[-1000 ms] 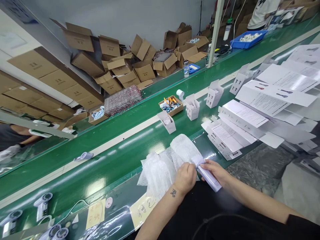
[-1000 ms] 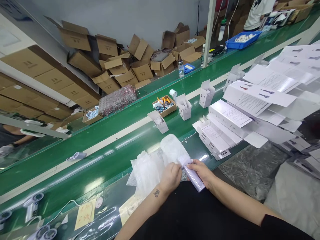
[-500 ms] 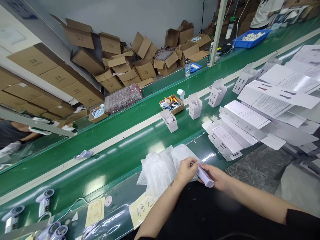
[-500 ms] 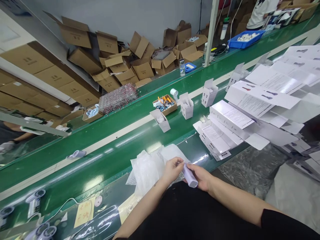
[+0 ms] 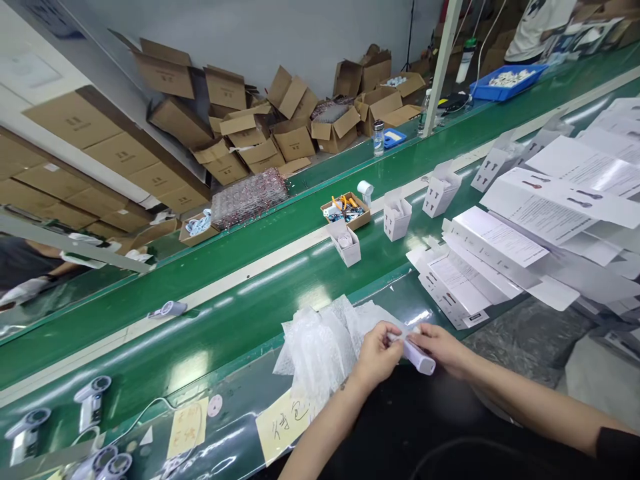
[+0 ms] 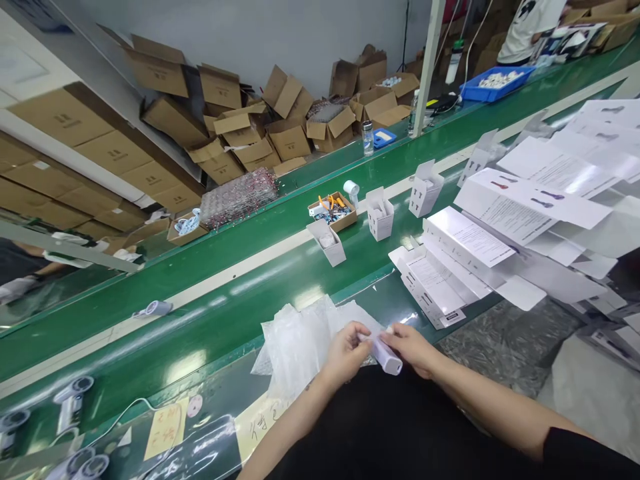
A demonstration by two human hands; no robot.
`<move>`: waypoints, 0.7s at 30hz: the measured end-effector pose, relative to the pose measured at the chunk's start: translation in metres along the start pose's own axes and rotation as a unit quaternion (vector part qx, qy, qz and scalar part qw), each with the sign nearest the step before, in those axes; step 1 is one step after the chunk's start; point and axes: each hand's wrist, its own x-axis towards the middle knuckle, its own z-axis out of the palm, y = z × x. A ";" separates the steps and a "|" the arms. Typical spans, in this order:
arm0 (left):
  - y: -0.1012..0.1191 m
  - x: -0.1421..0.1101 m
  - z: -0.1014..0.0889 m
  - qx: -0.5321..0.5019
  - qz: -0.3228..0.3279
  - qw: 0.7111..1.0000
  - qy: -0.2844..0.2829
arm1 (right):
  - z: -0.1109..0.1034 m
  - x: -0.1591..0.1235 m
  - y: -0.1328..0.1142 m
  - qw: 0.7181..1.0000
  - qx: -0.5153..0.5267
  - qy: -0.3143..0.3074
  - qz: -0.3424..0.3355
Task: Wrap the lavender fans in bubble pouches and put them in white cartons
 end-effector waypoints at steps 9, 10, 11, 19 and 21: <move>0.016 -0.014 -0.034 -0.029 0.081 0.996 -0.028 | 0.005 -0.041 -0.069 0.947 -0.227 -0.068 -0.218; 0.015 -0.012 -0.034 0.025 0.087 0.995 -0.044 | 0.011 -0.040 -0.068 0.953 -0.202 -0.095 -0.207; 0.014 -0.008 -0.034 0.073 0.085 0.992 -0.056 | 0.017 -0.038 -0.067 0.956 -0.181 -0.119 -0.199; -0.012 0.009 -0.026 0.100 0.086 0.987 0.091 | -0.018 0.037 -0.115 0.816 -0.516 0.154 -0.212; -0.013 0.005 -0.030 0.060 0.082 0.987 0.123 | -0.030 0.058 -0.130 0.728 -0.631 0.240 -0.121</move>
